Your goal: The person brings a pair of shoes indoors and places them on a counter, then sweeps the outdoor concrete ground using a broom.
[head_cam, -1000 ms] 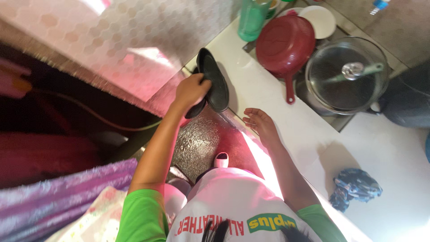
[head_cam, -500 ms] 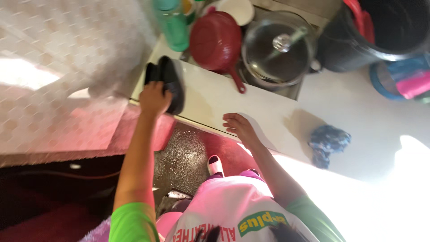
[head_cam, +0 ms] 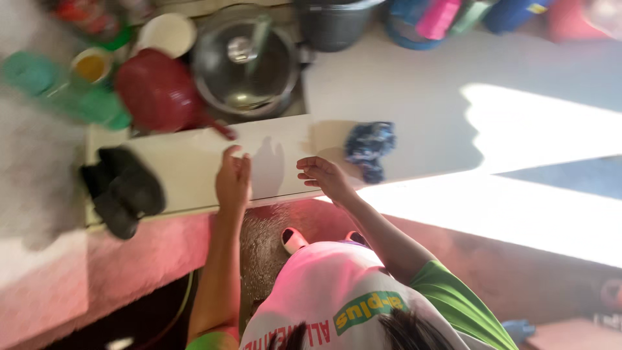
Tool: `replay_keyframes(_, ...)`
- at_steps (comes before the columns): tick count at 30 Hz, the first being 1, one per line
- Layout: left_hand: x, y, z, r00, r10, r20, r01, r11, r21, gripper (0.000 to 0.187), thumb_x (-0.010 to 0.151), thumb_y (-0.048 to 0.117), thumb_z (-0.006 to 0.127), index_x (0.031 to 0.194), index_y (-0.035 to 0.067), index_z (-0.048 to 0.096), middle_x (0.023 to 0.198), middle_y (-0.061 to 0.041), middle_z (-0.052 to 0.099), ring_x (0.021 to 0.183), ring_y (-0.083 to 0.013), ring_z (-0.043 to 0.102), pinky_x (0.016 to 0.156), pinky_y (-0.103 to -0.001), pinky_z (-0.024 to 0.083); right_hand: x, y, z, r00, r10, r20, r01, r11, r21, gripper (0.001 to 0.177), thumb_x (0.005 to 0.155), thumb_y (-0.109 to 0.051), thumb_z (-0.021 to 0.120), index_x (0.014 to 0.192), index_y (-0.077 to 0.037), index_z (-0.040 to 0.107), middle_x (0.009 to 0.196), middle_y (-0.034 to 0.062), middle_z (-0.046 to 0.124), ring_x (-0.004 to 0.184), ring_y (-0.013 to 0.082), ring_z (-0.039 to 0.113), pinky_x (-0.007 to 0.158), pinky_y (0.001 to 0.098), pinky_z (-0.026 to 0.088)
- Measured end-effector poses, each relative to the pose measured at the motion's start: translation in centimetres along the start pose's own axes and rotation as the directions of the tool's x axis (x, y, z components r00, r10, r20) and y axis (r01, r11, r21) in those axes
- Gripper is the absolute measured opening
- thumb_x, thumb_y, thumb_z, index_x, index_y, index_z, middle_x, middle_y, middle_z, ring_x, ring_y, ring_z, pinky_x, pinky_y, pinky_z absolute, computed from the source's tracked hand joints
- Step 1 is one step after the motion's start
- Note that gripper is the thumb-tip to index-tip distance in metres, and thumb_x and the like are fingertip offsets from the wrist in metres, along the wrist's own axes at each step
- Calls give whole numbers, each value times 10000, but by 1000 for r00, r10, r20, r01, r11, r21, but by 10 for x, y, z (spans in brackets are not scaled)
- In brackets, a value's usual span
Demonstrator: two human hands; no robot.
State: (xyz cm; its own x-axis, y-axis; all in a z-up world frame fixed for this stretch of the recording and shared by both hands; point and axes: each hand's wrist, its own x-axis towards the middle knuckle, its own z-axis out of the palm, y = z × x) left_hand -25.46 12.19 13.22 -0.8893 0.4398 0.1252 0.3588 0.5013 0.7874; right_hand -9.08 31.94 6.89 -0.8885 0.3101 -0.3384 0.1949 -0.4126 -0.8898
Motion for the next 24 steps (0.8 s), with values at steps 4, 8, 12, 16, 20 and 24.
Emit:
replay_keyframes(4,-33,98,107,921,-99,377,84,995,56,372,1064,376,574,1360,155,619,809,-131,699,711,-234,686,683,-356,502,-69,-25,-103,973,-91,-213,110,991,79,285,1034,-180,546,1283,-73,630,1257,66,685,1127,183,677,949,329,544)
replay_keyframes(8,-61,180,204,846,328,421,-322,943,-87,694,859,274,693,1501,157,455,1186,-123,678,984,-290,637,817,-401,531,-154,-37,-209,897,-74,-437,140,983,121,313,1008,-184,554,1290,-74,636,1272,80,690,1127,195,691,955,334,547)
replay_keyframes(12,-84,211,297,655,645,393,-683,728,-57,933,776,327,751,1595,125,355,1526,-318,382,1390,-471,389,1078,-636,354,-228,-24,-294,756,-51,-652,255,941,223,315,1007,-173,547,1269,-29,644,1256,139,697,1108,234,707,956,361,574)
replay_keyframes(16,-47,162,335,859,460,226,-501,660,560,948,848,528,791,1640,218,372,1630,-348,228,1439,-581,268,1044,-808,177,-289,-11,-342,589,20,-808,328,908,262,302,1008,-143,545,1268,-16,627,1240,170,699,1122,250,715,953,370,594)
replay_keyframes(20,-3,128,383,928,291,231,-369,637,677,717,934,397,729,1574,235,451,1542,-304,370,1323,-549,399,966,-748,312,-312,4,-379,519,1,-855,449,851,273,321,1012,-135,522,1282,3,627,1232,170,705,1097,267,700,925,383,578)
replay_keyframes(24,-3,178,485,774,539,333,-625,567,536,528,988,305,669,1491,214,537,1413,-210,550,1251,-453,517,943,-634,417,-296,5,-416,507,62,-860,433,844,316,305,995,-127,528,1260,-13,629,1228,164,711,1096,254,710,933,371,587)
